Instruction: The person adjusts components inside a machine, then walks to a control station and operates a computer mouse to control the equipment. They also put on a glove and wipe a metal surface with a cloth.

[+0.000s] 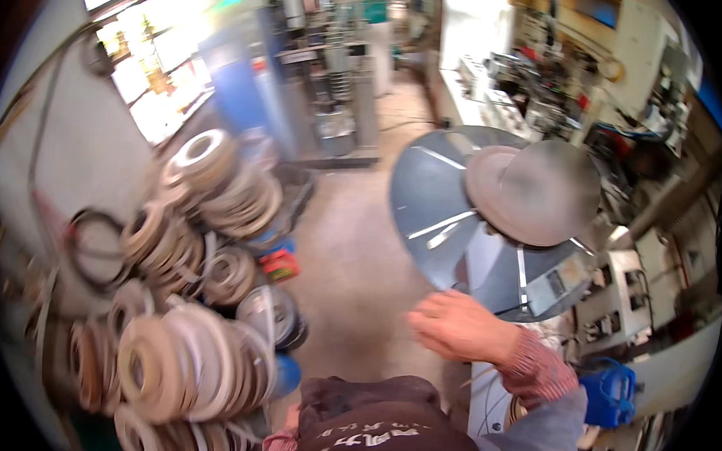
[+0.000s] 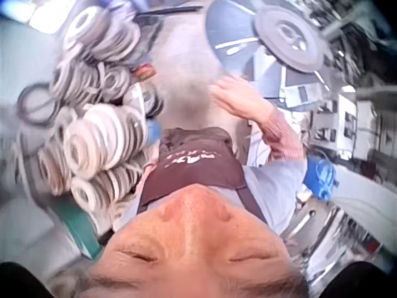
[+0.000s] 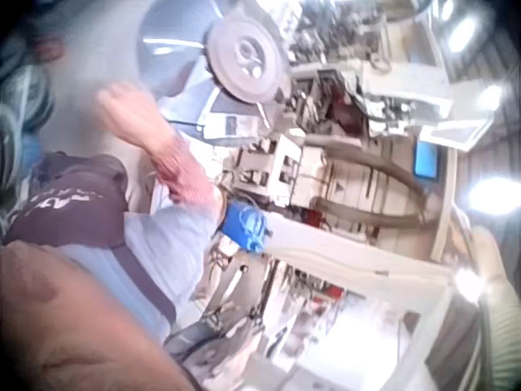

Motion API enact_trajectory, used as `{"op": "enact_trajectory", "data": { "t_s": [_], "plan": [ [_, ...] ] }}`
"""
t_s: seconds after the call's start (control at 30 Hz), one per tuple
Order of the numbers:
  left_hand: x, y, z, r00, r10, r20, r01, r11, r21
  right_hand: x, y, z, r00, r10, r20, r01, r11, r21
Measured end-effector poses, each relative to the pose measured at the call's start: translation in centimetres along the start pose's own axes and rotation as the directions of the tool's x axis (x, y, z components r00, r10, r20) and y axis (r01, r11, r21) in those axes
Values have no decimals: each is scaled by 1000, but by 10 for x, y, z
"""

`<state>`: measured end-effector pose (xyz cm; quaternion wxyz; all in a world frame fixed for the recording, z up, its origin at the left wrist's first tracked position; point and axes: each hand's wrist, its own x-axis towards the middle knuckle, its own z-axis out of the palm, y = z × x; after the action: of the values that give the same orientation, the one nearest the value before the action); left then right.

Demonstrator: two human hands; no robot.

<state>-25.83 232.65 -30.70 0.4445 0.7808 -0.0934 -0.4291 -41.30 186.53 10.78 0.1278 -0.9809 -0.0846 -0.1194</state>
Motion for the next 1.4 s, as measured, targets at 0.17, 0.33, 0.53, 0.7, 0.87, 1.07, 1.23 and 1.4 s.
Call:
{"op": "enact_trajectory", "data": {
  "t_s": [0.17, 0.33, 0.53, 0.7, 0.87, 1.07, 1.23, 1.4],
  "plan": [
    [124, 66, -7, 998, 56, 41, -51, 992, -115, 87, 82, -1, 999, -29, 30, 29, 1000, -6],
    [275, 100, -41, 989, 132, 68, -112, 963, -245, 159, 177, 2, 996, 85, 28, -83, 993, -85],
    [432, 280, -102, 983, 180, 43, -176, 842, 510, 234, 265, -3, 951, 301, 72, -291, 949, -121],
    [520, 421, -124, 910, 363, 201, -408, 690, 598, 279, 321, -18, 912, 410, 23, -409, 912, -27],
    [613, 502, -83, 829, 426, 362, -558, 595, 578, 314, 397, -24, 820, 552, 153, -547, 833, -78],
    [688, 523, -46, 810, 112, 576, -478, 695, 537, 401, 540, -2, 871, 459, 175, -462, 886, -27],
    [760, 608, -81, 911, 97, 402, -390, 522, 758, 486, 673, 36, 928, 321, 191, -331, 943, 22],
    [811, 668, -124, 973, 232, -19, -179, 796, 578, 616, 733, 68, 972, 47, 229, -83, 985, 151]
  ]
}}
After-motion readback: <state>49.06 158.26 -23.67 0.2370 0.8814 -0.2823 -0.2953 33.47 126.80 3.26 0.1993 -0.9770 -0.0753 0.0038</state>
